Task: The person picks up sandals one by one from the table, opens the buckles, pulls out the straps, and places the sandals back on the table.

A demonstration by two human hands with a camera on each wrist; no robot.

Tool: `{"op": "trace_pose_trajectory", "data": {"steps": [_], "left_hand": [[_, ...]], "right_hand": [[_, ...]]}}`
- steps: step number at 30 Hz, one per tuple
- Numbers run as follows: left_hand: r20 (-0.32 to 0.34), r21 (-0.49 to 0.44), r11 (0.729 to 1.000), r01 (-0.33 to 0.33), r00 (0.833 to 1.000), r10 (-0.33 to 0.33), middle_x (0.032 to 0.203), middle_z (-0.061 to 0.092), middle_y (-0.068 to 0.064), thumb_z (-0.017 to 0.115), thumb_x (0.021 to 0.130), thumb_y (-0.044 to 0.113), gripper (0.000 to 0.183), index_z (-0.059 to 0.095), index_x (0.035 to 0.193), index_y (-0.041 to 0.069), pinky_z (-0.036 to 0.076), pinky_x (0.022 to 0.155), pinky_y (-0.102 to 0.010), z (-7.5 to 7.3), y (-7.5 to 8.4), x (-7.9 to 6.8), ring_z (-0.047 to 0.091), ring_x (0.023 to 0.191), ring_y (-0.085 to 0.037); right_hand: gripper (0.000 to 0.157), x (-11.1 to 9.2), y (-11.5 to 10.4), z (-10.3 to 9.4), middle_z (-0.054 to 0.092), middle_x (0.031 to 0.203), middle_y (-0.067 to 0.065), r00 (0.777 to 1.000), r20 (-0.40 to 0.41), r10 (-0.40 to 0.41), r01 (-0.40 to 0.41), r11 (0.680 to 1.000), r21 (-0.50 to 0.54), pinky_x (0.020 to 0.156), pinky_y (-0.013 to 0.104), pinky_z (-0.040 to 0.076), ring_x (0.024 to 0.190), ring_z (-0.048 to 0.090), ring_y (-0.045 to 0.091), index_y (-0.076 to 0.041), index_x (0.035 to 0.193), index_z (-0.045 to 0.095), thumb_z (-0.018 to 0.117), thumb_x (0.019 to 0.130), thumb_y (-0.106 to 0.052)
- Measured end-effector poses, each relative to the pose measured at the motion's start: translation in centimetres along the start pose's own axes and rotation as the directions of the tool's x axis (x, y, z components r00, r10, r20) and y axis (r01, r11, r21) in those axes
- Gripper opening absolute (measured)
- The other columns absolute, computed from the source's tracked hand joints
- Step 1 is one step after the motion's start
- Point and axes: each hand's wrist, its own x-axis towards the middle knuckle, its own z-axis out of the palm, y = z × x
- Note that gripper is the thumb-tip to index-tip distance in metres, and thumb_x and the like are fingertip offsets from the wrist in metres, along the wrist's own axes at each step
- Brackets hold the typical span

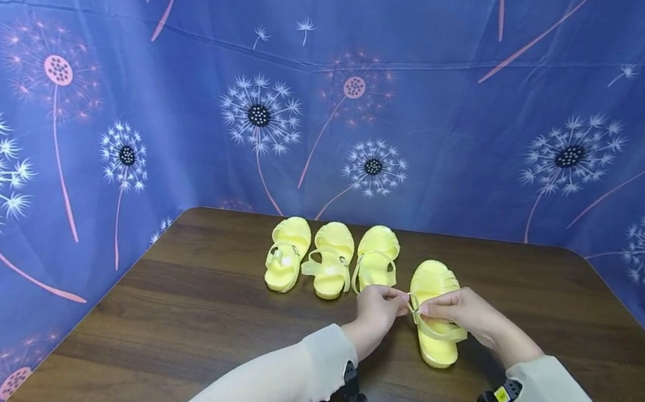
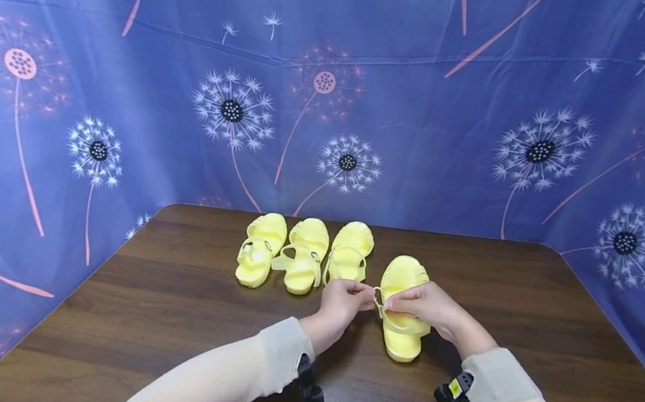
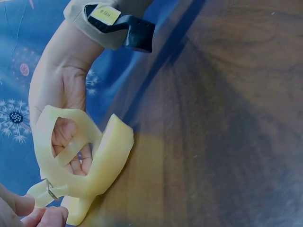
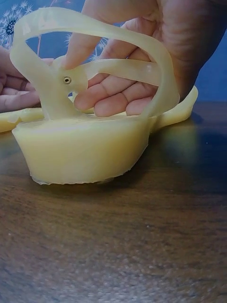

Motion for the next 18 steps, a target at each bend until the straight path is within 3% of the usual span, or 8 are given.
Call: {"op": "trace_pose_trajectory", "data": {"steps": [6, 9, 13, 18], "left_hand": [[-0.001, -0.052, 0.999, 0.008, 1.000, -0.008, 0.082, 0.074, -0.012, 0.066, 0.086, -0.004, 0.007, 0.072, 0.083, -0.005, 0.059, 0.068, -0.028, -0.28, -0.41, -0.33, 0.073, 0.074, -0.025], [0.012, -0.037, 0.999, 0.023, 1.000, -0.022, 0.077, 0.073, -0.012, 0.071, 0.082, -0.002, 0.001, 0.072, 0.083, -0.003, 0.060, 0.068, -0.031, -0.37, -0.57, -0.51, 0.072, 0.070, -0.022], [0.025, -0.027, 0.999, 0.032, 0.999, -0.032, 0.073, 0.073, -0.010, 0.076, 0.078, -0.002, 0.010, 0.071, 0.086, 0.000, 0.059, 0.068, -0.032, -0.29, -0.65, -0.69, 0.070, 0.066, -0.015], [0.010, -0.069, 0.996, 0.048, 0.999, -0.048, 0.073, 0.072, -0.010, 0.074, 0.078, -0.004, 0.010, 0.070, 0.086, -0.001, 0.059, 0.070, -0.033, -0.16, -0.69, -0.80, 0.070, 0.068, -0.016]], "right_hand": [[0.042, 0.01, 0.20, -0.12, 0.072, 0.106, 0.010, 1.000, -0.004, 0.001, -0.002, 1.000, -0.022, 0.078, 0.030, 0.057, 0.091, 0.065, 0.012, 0.009, 0.118, 0.064, 0.067, 0.092, -0.024], [0.042, -0.13, 0.12, -0.13, 0.072, 0.107, 0.011, 1.000, -0.005, 0.005, -0.005, 1.000, -0.030, 0.079, 0.031, 0.056, 0.092, 0.065, 0.012, 0.009, 0.118, 0.064, 0.067, 0.092, -0.025], [0.043, -0.17, -0.06, -0.12, 0.072, 0.105, 0.009, 1.000, -0.016, 0.012, -0.012, 0.999, -0.030, 0.077, 0.029, 0.056, 0.090, 0.064, 0.010, 0.008, 0.118, 0.065, 0.069, 0.091, -0.026], [0.043, -0.11, -0.04, 0.05, 0.072, 0.105, 0.009, 1.000, -0.016, 0.011, -0.012, 1.000, -0.027, 0.077, 0.029, 0.056, 0.090, 0.064, 0.010, 0.007, 0.118, 0.065, 0.069, 0.091, -0.025]]}}
